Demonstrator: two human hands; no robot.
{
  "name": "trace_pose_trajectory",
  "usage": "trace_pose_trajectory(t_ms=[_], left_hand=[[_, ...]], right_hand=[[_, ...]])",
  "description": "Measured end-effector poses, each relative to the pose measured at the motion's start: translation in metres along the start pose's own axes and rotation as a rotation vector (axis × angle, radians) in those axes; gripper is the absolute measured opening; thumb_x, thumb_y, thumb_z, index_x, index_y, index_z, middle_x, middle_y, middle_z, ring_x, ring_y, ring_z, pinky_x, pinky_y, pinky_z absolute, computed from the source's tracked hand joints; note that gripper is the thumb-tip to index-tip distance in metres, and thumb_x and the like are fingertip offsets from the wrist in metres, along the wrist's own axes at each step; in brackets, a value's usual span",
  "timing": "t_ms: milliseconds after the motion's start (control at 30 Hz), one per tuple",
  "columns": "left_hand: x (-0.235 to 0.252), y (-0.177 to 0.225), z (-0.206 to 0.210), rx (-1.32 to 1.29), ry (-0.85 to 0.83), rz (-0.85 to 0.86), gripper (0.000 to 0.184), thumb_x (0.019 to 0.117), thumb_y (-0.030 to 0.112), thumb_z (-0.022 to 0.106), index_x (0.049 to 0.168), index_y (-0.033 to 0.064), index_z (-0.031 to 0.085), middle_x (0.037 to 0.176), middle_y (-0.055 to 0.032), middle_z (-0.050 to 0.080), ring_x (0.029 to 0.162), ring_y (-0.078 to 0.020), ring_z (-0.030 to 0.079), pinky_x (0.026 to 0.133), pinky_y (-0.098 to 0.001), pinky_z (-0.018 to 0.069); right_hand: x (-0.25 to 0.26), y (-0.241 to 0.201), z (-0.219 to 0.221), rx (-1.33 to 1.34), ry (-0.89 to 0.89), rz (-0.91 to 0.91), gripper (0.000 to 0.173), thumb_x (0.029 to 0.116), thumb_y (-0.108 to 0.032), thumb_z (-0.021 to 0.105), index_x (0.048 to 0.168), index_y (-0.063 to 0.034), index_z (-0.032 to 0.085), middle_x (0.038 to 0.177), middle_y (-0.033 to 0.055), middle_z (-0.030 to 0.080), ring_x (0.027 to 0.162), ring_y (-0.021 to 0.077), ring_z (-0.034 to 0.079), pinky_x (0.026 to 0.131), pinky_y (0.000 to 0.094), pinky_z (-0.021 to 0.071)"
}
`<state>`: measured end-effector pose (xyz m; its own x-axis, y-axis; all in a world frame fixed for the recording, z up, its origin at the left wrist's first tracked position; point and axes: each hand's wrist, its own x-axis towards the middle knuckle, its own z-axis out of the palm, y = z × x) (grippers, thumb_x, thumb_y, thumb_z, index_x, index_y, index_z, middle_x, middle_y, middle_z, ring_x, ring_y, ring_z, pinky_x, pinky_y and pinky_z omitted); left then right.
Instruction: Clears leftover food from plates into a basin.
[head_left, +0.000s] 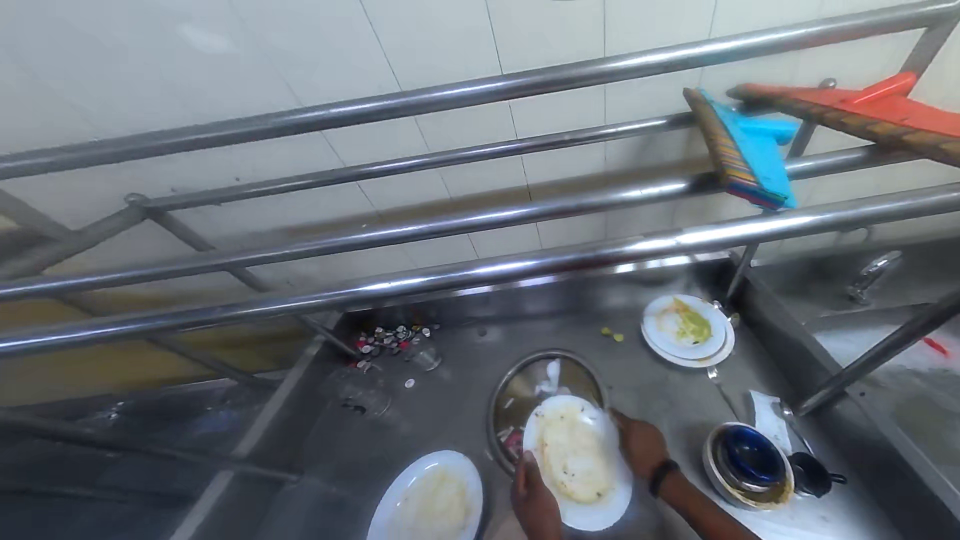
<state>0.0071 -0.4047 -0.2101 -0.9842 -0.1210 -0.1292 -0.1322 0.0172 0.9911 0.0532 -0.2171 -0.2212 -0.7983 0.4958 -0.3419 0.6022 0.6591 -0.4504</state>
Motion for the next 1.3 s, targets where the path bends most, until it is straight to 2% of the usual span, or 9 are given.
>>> trace_pose_trajectory(t_ms=[100, 233, 300, 467, 700, 900, 1067, 1200, 1300], left_hand=[[0.001, -0.001, -0.003, 0.015, -0.005, 0.001, 0.038, 0.11, 0.023, 0.047, 0.132, -0.0044, 0.063, 0.125, -0.0198, 0.067, 0.113, -0.0188, 0.066, 0.102, -0.0371, 0.0517], [-0.004, -0.001, 0.007, 0.112, -0.056, 0.046, 0.037, 0.109, 0.022, 0.049, 0.13, -0.0052, 0.064, 0.124, -0.0202, 0.069, 0.115, -0.0193, 0.066, 0.103, -0.0372, 0.0509], [-0.009, -0.002, 0.011, 0.144, -0.066, 0.061, 0.038, 0.1088, 0.024, 0.05, 0.128, -0.0041, 0.065, 0.122, -0.019, 0.07, 0.113, -0.019, 0.067, 0.102, -0.0379, 0.0516], [-0.017, 0.006, 0.005, 0.099, -0.047, 0.016, 0.038, 0.1096, 0.023, 0.048, 0.13, -0.0049, 0.064, 0.122, -0.0199, 0.069, 0.112, -0.0185, 0.066, 0.101, -0.0365, 0.0513], [-0.001, 0.007, -0.006, 0.132, -0.056, 0.026, 0.038, 0.1096, 0.024, 0.048, 0.129, -0.0043, 0.064, 0.121, -0.0193, 0.069, 0.111, -0.0178, 0.066, 0.101, -0.0374, 0.0519], [-0.003, 0.02, -0.022, 0.142, -0.019, -0.019, 0.039, 0.1098, 0.027, 0.048, 0.128, -0.0028, 0.064, 0.119, -0.0175, 0.069, 0.107, -0.0162, 0.066, 0.098, -0.037, 0.0524], [0.003, 0.019, -0.033, 0.155, -0.02, -0.056, 0.039, 0.11, 0.028, 0.047, 0.127, -0.0021, 0.065, 0.121, -0.0178, 0.068, 0.111, -0.0188, 0.065, 0.1, -0.0402, 0.0511], [0.005, 0.021, -0.048, 0.179, 0.004, -0.059, 0.042, 0.1097, 0.028, 0.048, 0.131, -0.0038, 0.063, 0.13, -0.0198, 0.065, 0.122, -0.0215, 0.061, 0.108, -0.0421, 0.0456], [0.012, 0.018, -0.068, 0.15, 0.098, -0.074, 0.045, 0.1099, 0.029, 0.047, 0.134, -0.0065, 0.06, 0.136, -0.0238, 0.061, 0.129, -0.0263, 0.056, 0.111, -0.0457, 0.0417]], right_hand=[[-0.037, -0.003, -0.004, 0.033, -0.021, -0.144, 0.048, 0.1083, -0.024, 0.038, 0.154, -0.0314, 0.048, 0.118, 0.0159, 0.073, 0.108, 0.037, 0.07, 0.094, 0.057, 0.0537], [-0.059, -0.029, 0.016, 0.063, 0.042, -0.411, 0.051, 0.105, -0.018, 0.042, 0.153, -0.0323, 0.05, 0.106, 0.0142, 0.073, 0.092, 0.0346, 0.072, 0.082, 0.0548, 0.0571], [-0.045, -0.032, 0.019, 0.08, 0.069, -0.369, 0.052, 0.105, -0.018, 0.04, 0.154, -0.0321, 0.049, 0.107, 0.0139, 0.074, 0.093, 0.0343, 0.072, 0.082, 0.0548, 0.0571], [0.005, 0.016, 0.005, 0.161, 0.027, 0.005, 0.048, 0.1082, -0.027, 0.038, 0.154, -0.0293, 0.049, 0.128, 0.0137, 0.071, 0.117, 0.0342, 0.067, 0.101, 0.0561, 0.0515], [-0.059, 0.022, 0.02, 0.031, -0.029, -0.325, 0.049, 0.1056, -0.021, 0.042, 0.151, -0.035, 0.053, 0.114, 0.0132, 0.073, 0.1, 0.0346, 0.072, 0.087, 0.0565, 0.0558], [-0.013, 0.054, 0.022, -0.001, 0.069, -0.077, 0.05, 0.1067, -0.021, 0.04, 0.155, -0.0328, 0.048, 0.119, 0.0129, 0.073, 0.104, 0.0341, 0.071, 0.09, 0.0548, 0.0558], [-0.04, 0.034, 0.044, 0.006, 0.16, -0.455, 0.049, 0.1022, -0.015, 0.047, 0.145, -0.0344, 0.059, 0.104, 0.0117, 0.074, 0.088, 0.0313, 0.073, 0.076, 0.0521, 0.0591], [-0.012, 0.031, 0.036, 0.016, 0.061, -0.165, 0.049, 0.1067, -0.022, 0.041, 0.153, -0.0335, 0.05, 0.123, 0.0116, 0.072, 0.106, 0.0334, 0.071, 0.091, 0.0548, 0.0557], [-0.003, 0.045, 0.023, 0.07, 0.098, -0.054, 0.047, 0.1077, -0.025, 0.04, 0.153, -0.032, 0.051, 0.122, 0.0113, 0.073, 0.109, 0.0324, 0.071, 0.095, 0.0547, 0.0546]])
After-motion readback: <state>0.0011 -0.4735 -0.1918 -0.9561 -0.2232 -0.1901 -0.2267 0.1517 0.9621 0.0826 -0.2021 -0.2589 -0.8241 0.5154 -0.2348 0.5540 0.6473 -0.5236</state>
